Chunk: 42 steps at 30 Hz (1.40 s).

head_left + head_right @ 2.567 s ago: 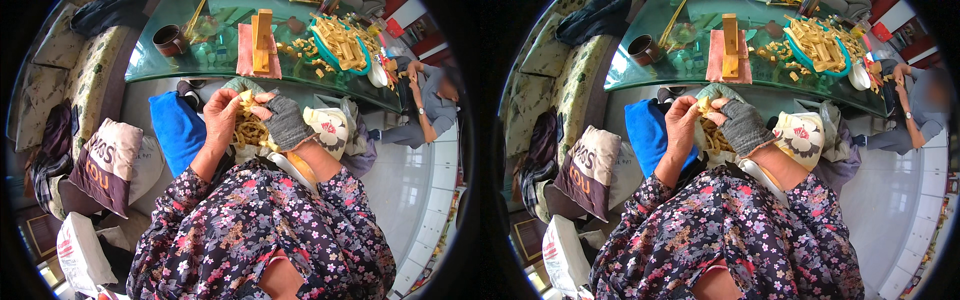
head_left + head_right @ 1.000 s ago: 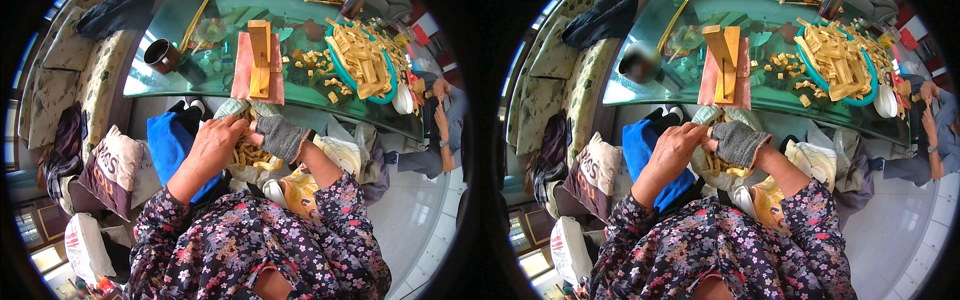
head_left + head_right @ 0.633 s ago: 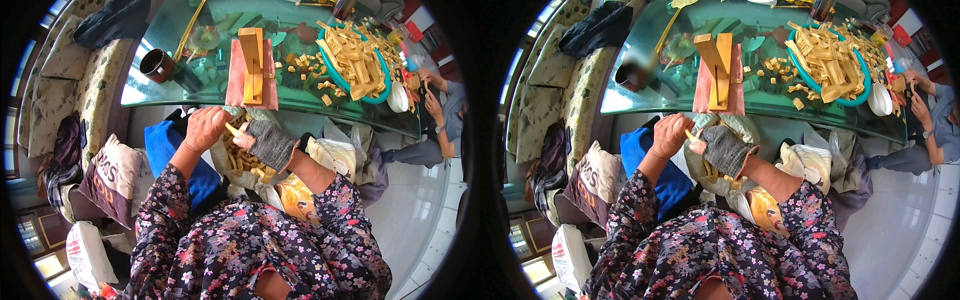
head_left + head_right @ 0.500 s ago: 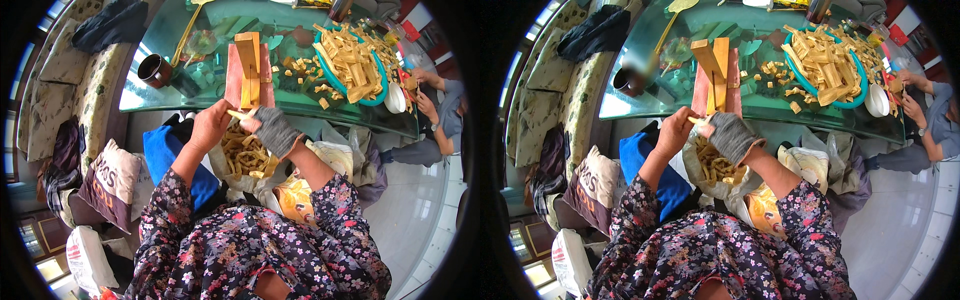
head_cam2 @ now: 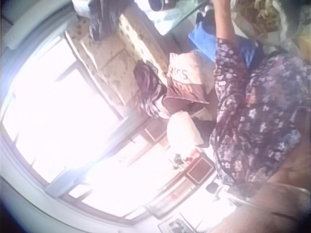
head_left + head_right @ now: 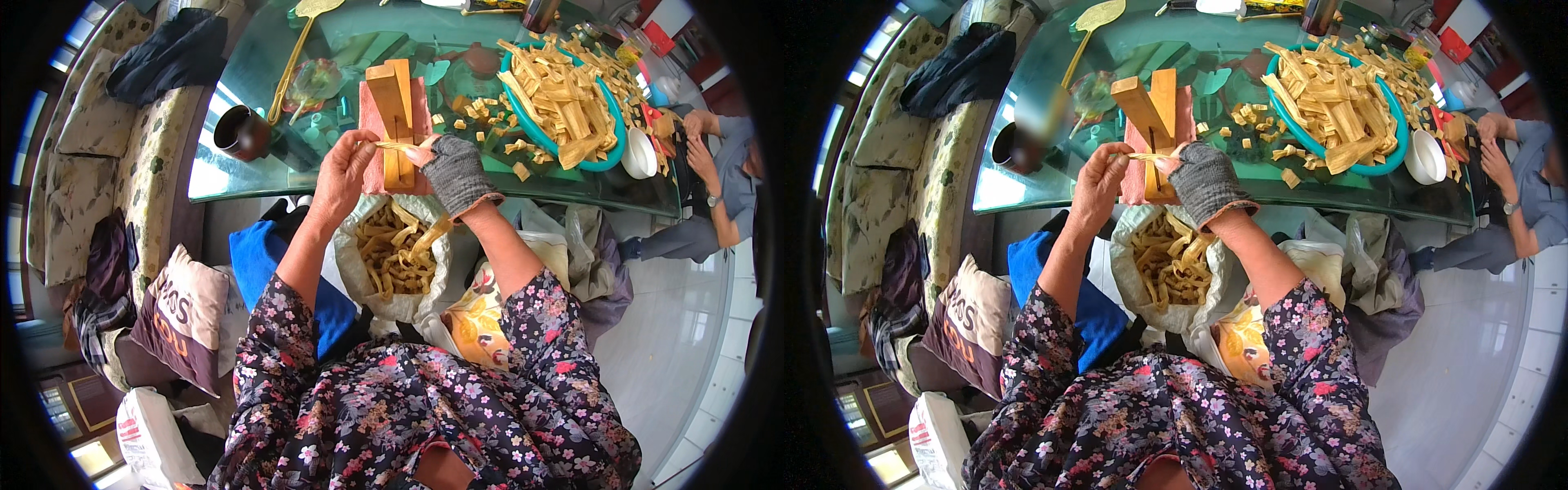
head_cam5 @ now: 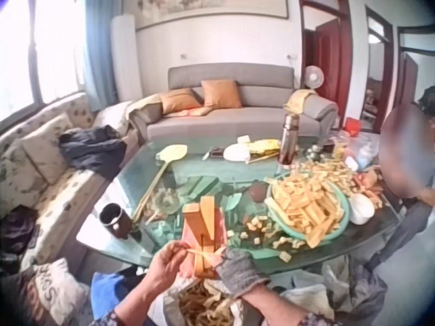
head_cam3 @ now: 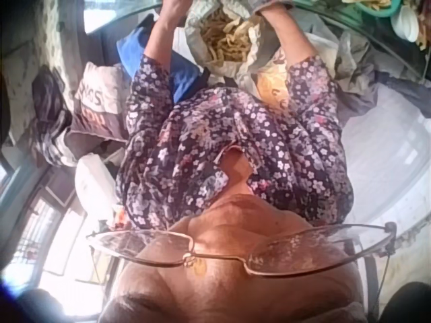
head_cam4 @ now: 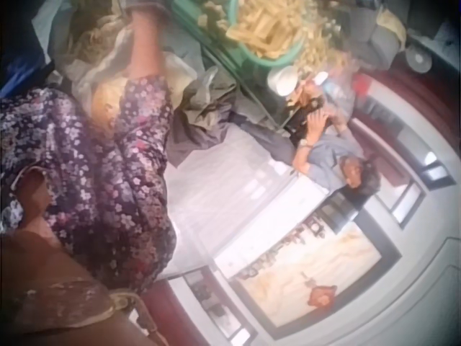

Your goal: The person sits on the floor and uses a handheld wooden cutter to slice bamboo strips into smaller pieces. They repeatedly pick up strips, position them in the cutter, and push the cutter down to slice the material, placing the cut pieces into a cloth bag.

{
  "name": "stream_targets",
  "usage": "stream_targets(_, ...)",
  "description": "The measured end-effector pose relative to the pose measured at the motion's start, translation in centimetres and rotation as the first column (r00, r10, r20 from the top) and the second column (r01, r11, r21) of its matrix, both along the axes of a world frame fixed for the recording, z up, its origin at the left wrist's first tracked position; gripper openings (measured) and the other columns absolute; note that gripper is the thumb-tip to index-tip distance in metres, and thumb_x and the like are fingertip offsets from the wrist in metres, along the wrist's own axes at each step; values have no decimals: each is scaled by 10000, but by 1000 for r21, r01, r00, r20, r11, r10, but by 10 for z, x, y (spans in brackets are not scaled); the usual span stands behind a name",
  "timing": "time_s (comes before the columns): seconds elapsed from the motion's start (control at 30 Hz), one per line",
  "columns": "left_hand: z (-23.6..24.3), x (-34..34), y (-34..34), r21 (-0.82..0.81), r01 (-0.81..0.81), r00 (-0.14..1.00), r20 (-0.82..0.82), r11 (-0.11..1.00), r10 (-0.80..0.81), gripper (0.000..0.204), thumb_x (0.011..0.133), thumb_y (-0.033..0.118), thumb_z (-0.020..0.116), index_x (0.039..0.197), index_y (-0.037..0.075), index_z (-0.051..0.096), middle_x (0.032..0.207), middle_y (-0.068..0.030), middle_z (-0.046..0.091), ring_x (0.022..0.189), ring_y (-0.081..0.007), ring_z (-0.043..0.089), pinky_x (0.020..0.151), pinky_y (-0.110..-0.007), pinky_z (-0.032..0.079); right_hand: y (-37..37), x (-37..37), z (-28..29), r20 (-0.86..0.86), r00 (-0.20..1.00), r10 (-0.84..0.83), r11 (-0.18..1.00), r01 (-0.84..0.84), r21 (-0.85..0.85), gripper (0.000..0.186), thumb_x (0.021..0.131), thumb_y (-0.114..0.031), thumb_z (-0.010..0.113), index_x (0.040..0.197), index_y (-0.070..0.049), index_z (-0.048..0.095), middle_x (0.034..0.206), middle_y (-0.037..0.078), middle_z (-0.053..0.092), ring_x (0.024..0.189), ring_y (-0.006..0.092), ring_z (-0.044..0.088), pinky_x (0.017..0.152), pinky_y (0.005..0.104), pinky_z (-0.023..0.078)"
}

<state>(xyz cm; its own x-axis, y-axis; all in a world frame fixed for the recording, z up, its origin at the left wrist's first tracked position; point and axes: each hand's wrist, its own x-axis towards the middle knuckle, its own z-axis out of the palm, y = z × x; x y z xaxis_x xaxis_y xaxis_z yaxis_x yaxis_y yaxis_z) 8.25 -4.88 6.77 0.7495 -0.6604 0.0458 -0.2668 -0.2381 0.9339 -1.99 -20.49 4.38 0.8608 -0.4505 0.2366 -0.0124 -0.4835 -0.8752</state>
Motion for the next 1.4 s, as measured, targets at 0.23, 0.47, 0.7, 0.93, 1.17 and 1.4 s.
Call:
stream_targets(0.23, -6, 2, -7, 406, -86, 968, 250, 910, -21, 273, 914, 295, 483, 1020, 58, 567, 911, -222, 629, 881, -396, 593, 764, -446, 457, -2, 21, -19, -409, 909, -82, 971, -20, -239, 284, 833, -273, 614, 858, 6, 657, 820, 190, 633, 762, 319, 609, 717, 369, 470)
stream_targets(0.47, -8, -17, 22, -166, -90, 812, -583, 982, -24, 232, 993, 239, 404, 1107, 42, 446, 1022, -109, 599, 874, -195, 607, 859, -338, 501, 14, 1, -15, -212, 977, -28, 987, 61, 151, 298, 808, -210, 686, 975, 27, 615, 808, 108, 650, 701, 157, 612, 633, 293, 507)
stream_targets(0.7, -16, -46, 22, -436, -279, 703, -700, 856, -128, 166, 962, 201, 480, 1073, 80, 462, 1049, -120, 616, 758, -151, 616, 598, -233, 501, 56, -17, -4, -112, 937, 330, 524, -83, 848, 198, 863, -249, 642, 872, -54, 605, 599, -11, 537, 437, 59, 424, 408, 192, 321)
stream_targets(0.93, -24, -59, 16, -336, -409, 644, -765, 849, 6, 231, 963, 298, 466, 953, 67, 478, 835, -59, 587, 547, -114, 551, 390, -243, 452, 70, -13, -19, -178, 922, 343, 542, -40, 839, 254, 868, -313, 615, 815, -65, 626, 627, -4, 571, 493, 70, 490, 435, 229, 377)
stream_targets(1.17, -6, -59, 19, -305, -458, 684, -721, 835, 112, 306, 957, 379, 464, 784, 129, 433, 680, 19, 417, 613, -89, 407, 529, -223, 369, 83, -31, -5, 97, 927, 363, 914, -375, 153, 302, 903, -302, 518, 937, -10, 588, 832, 212, 607, 808, 409, 559, 718, 444, 441)
stream_targets(1.4, -6, -56, 36, -152, -306, 829, -527, 940, 185, 370, 971, 374, 424, 725, 98, 435, 703, 9, 420, 529, -70, 352, 465, -200, 310, 71, -28, -2, -177, 901, 396, 916, -374, 145, 255, 873, -242, 610, 980, -13, 573, 792, 74, 577, 729, 176, 549, 664, 338, 447)
